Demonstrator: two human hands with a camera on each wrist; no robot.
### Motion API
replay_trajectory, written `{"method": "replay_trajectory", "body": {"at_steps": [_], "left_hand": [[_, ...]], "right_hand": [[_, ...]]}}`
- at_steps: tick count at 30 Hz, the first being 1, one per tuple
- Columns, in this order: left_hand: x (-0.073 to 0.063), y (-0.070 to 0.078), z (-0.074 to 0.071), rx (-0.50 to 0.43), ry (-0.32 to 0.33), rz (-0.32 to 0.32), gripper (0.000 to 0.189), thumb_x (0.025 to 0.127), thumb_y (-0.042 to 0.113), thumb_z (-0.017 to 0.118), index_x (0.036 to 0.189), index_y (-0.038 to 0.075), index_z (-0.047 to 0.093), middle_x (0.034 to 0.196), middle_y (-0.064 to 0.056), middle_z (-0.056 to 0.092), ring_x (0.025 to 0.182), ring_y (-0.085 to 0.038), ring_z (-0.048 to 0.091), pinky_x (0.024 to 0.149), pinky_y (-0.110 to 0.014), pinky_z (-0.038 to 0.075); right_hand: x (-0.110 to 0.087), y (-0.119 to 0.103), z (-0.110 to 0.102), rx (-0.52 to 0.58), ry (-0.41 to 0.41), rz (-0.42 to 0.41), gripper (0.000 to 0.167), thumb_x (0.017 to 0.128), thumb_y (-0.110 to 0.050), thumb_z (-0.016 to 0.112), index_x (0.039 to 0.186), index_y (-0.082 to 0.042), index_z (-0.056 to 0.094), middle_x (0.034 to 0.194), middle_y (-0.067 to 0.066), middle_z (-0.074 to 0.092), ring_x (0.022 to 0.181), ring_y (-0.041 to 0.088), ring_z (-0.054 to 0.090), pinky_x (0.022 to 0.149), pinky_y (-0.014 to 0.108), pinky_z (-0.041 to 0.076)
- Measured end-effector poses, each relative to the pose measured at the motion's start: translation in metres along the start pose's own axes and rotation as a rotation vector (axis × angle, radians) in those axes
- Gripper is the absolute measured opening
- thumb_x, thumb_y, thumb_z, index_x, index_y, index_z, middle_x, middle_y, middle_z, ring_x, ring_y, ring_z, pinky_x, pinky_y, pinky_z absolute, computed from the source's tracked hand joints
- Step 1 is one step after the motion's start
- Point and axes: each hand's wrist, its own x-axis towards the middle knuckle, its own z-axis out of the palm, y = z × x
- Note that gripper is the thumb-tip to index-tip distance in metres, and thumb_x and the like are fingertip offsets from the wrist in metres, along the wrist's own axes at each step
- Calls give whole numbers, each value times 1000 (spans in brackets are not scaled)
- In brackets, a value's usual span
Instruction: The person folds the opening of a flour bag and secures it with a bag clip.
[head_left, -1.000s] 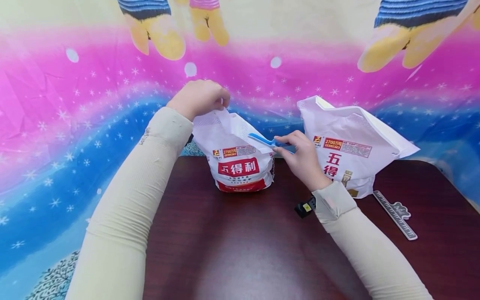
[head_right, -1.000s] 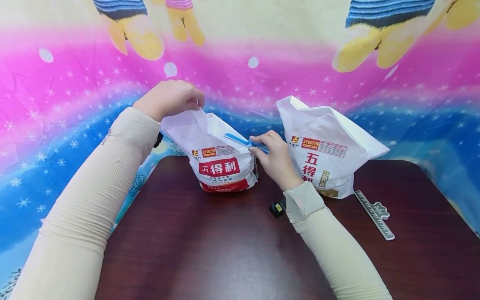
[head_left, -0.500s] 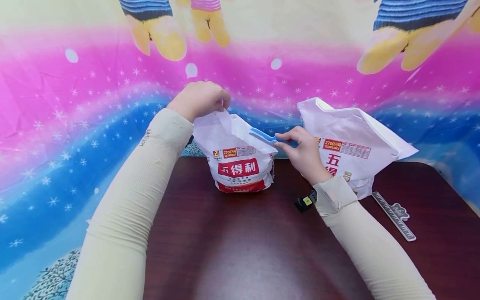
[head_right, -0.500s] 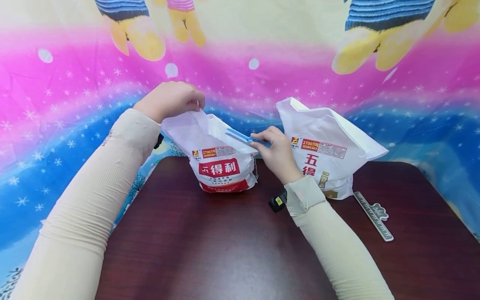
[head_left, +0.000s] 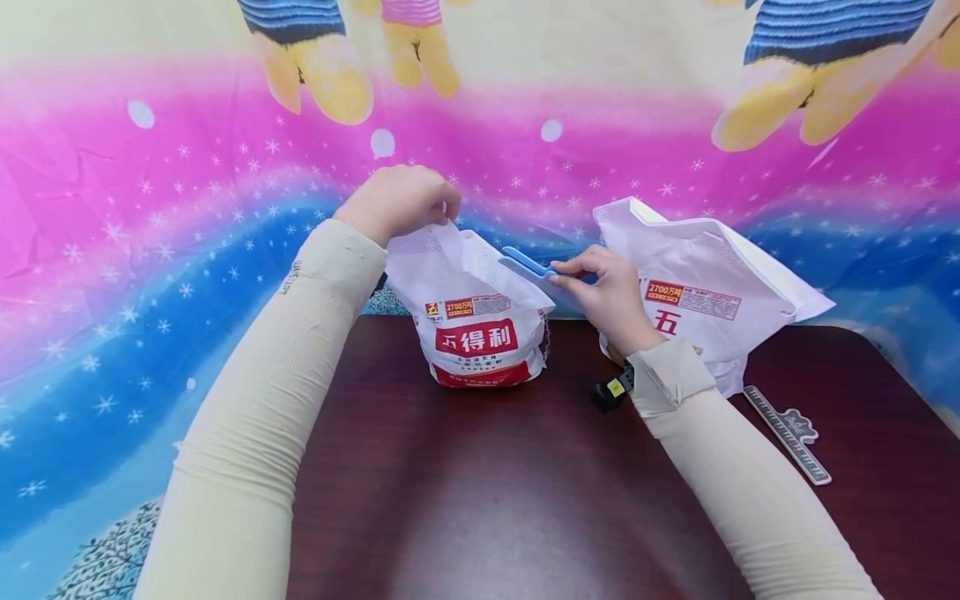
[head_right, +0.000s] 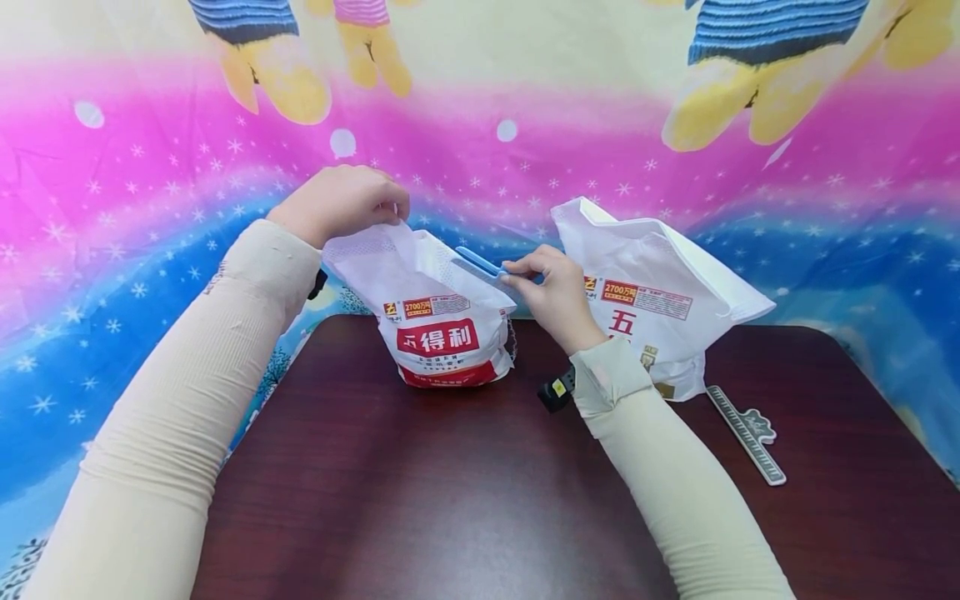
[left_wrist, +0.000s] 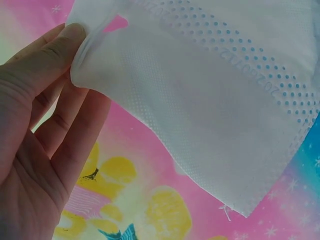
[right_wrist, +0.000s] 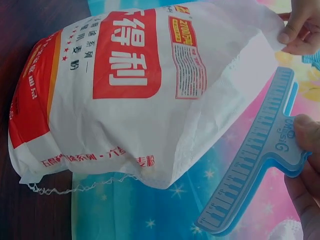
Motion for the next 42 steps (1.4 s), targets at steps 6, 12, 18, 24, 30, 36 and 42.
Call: {"method": "replay_trajectory", "body": {"at_steps": [6, 12, 18, 24, 30, 36, 42], "left_hand": [[-1, 0, 0, -1, 3, 0, 21, 93, 12, 73, 114, 10, 73, 113, -10, 70, 105, -28, 62, 96, -46, 52], [0, -1, 1, 2, 1, 9, 22, 93, 12, 73, 115, 10, 73, 113, -10, 70, 105, -28, 62, 96, -46, 52], [1, -1, -2, 14, 11, 24, 19, 94, 11, 72, 112, 10, 74, 111, -10, 70, 104, -27, 62, 95, -45, 52], [1, -1, -2, 9, 9, 18, 19, 94, 12, 73, 112, 10, 74, 111, -9, 70, 104, -27, 62, 95, -45, 52], [1, -1, -1, 4, 5, 13, 19, 93, 12, 73, 112, 11, 74, 111, -9, 70, 103, -26, 62, 95, -45, 52], [2, -1, -1, 6, 3, 10, 20, 93, 13, 73, 113, 12, 73, 112, -8, 70, 105, -26, 61, 95, -45, 53], [2, -1, -1, 23, 7, 20, 18, 93, 12, 73, 111, 11, 74, 110, -8, 70, 103, -26, 62, 95, -45, 53]], "right_hand": [[3, 3, -1, 20, -23, 25, 16, 86, -2, 80, 101, 0, 79, 87, 11, 70, 80, 12, 58, 62, 20, 43], [10, 5, 1, 35, -43, 33, 13, 87, -3, 79, 99, 0, 80, 90, 11, 71, 79, 7, 59, 62, 19, 45], [22, 6, 1, 42, -65, 63, 11, 86, -4, 80, 97, -1, 80, 90, 11, 71, 75, 5, 61, 60, 16, 47], [29, 10, 2, 66, -96, 121, 13, 86, -5, 80, 98, 0, 80, 90, 13, 72, 74, 8, 61, 59, 17, 49], [34, 12, 4, 154, -130, 175, 15, 86, -6, 81, 99, 1, 79, 94, 15, 71, 77, 8, 63, 63, 17, 51], [40, 18, 5, 197, -149, 228, 17, 86, -9, 82, 100, 0, 79, 95, 10, 73, 80, 9, 65, 66, 18, 53], [44, 21, 7, 203, -171, 258, 17, 86, -11, 82, 100, -2, 79, 94, 4, 73, 81, 14, 63, 65, 20, 52]]}}
